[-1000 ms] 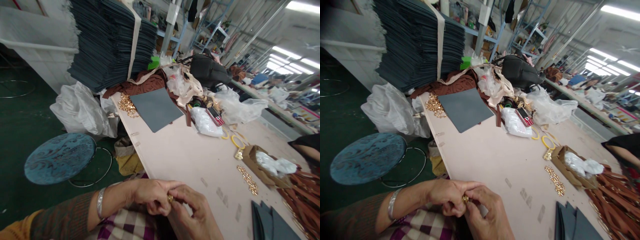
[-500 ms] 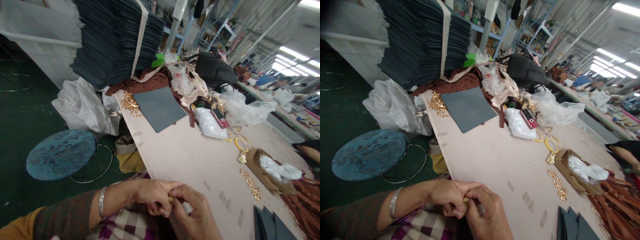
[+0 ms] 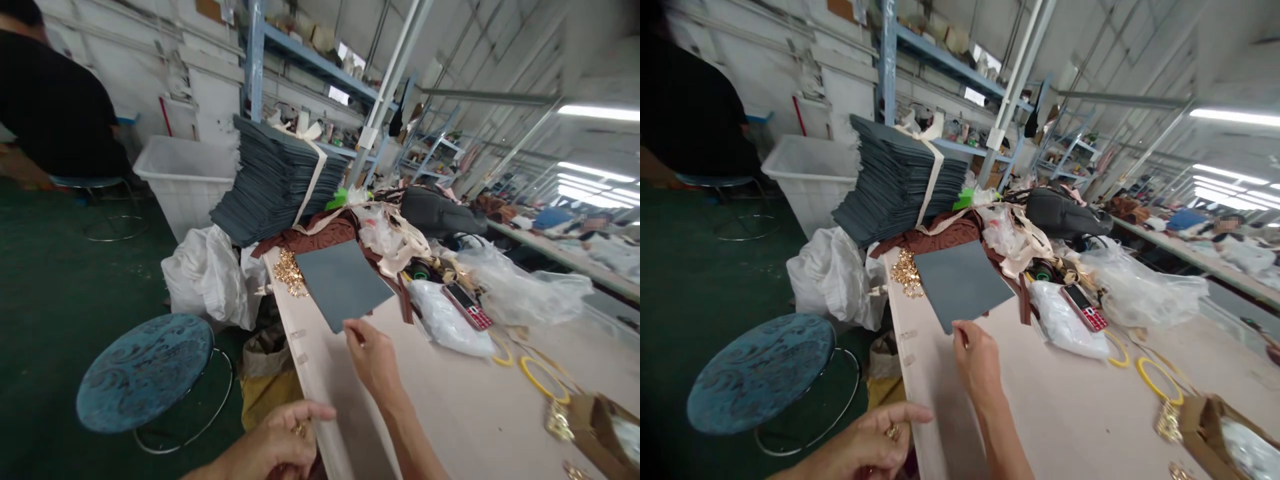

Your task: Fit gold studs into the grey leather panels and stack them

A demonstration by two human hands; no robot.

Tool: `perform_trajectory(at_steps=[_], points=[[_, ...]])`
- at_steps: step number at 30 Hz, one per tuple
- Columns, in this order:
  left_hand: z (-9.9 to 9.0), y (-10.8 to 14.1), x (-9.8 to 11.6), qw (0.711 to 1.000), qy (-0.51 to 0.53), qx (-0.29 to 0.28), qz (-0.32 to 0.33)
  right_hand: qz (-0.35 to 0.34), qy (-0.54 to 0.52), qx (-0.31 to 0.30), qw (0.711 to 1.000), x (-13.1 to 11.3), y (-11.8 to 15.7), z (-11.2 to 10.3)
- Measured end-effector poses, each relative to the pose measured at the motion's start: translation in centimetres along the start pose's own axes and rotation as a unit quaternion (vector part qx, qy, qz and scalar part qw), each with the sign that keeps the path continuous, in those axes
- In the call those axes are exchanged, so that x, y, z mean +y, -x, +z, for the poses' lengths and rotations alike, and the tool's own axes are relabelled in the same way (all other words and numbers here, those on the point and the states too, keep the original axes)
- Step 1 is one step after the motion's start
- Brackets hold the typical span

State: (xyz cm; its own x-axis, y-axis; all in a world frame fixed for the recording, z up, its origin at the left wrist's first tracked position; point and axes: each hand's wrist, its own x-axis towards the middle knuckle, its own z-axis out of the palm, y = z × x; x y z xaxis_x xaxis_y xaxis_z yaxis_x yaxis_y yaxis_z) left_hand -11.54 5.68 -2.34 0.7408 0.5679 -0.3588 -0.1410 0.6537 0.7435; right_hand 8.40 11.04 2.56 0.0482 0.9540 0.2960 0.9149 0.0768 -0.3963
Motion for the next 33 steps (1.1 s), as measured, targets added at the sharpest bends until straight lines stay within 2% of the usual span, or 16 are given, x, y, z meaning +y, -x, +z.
perform_trajectory(at_steps=[3,6,8,10,13,15,17,19,21,24,26,28,30,33], points=[[-1.9,-0.1,-0.9,0.999,-0.025,0.038,0.021,-0.018,0.126,-0.043,0.991,-0.2,-4.2,1.4],[-3.3,-0.3,-1.6,0.994,-0.051,0.090,0.023,-0.011,0.173,-0.072,0.982,-0.3,-4.9,1.7],[-3.6,-0.4,-2.1,0.990,-0.071,0.123,0.020,-0.009,0.199,-0.097,0.975,-0.1,-3.4,1.3],[-3.7,-0.4,-2.5,0.985,-0.086,0.145,0.029,0.002,0.222,-0.131,0.966,0.3,-0.7,0.5],[-3.4,-0.5,-3.1,0.978,-0.106,0.166,0.068,0.030,0.241,-0.235,0.941,1.3,4.3,-1.5],[-3.1,-0.7,-3.5,0.975,-0.105,0.169,0.101,0.039,0.208,-0.320,0.924,1.9,7.3,-3.1],[-2.6,-0.8,-3.8,0.979,-0.063,0.144,0.129,0.031,0.115,-0.351,0.929,2.3,9.5,-4.6],[-2.0,-0.9,-3.8,0.983,0.001,0.117,0.139,0.026,0.003,-0.307,0.951,2.3,10.5,-5.4],[-1.3,-0.7,-3.4,0.984,0.040,0.120,0.122,0.046,-0.081,-0.223,0.970,2.0,10.6,-5.3],[-0.6,0.1,-2.3,0.987,-0.013,0.127,0.095,0.129,-0.157,-0.145,0.968,1.1,9.9,-3.6],[-0.4,0.9,-1.6,0.990,-0.035,0.096,0.097,0.173,-0.217,-0.139,0.951,0.5,9.2,-2.2],[-0.2,1.5,-1.0,0.990,-0.002,0.089,0.108,0.204,-0.274,-0.144,0.929,-0.1,8.5,-1.1],[-0.1,1.7,-0.7,0.986,0.050,0.120,0.104,0.227,-0.315,-0.155,0.909,-0.4,7.8,-0.5],[0.1,1.5,-0.4,0.982,0.062,0.165,0.072,0.228,-0.341,-0.180,0.894,-0.9,7.1,0.0]])
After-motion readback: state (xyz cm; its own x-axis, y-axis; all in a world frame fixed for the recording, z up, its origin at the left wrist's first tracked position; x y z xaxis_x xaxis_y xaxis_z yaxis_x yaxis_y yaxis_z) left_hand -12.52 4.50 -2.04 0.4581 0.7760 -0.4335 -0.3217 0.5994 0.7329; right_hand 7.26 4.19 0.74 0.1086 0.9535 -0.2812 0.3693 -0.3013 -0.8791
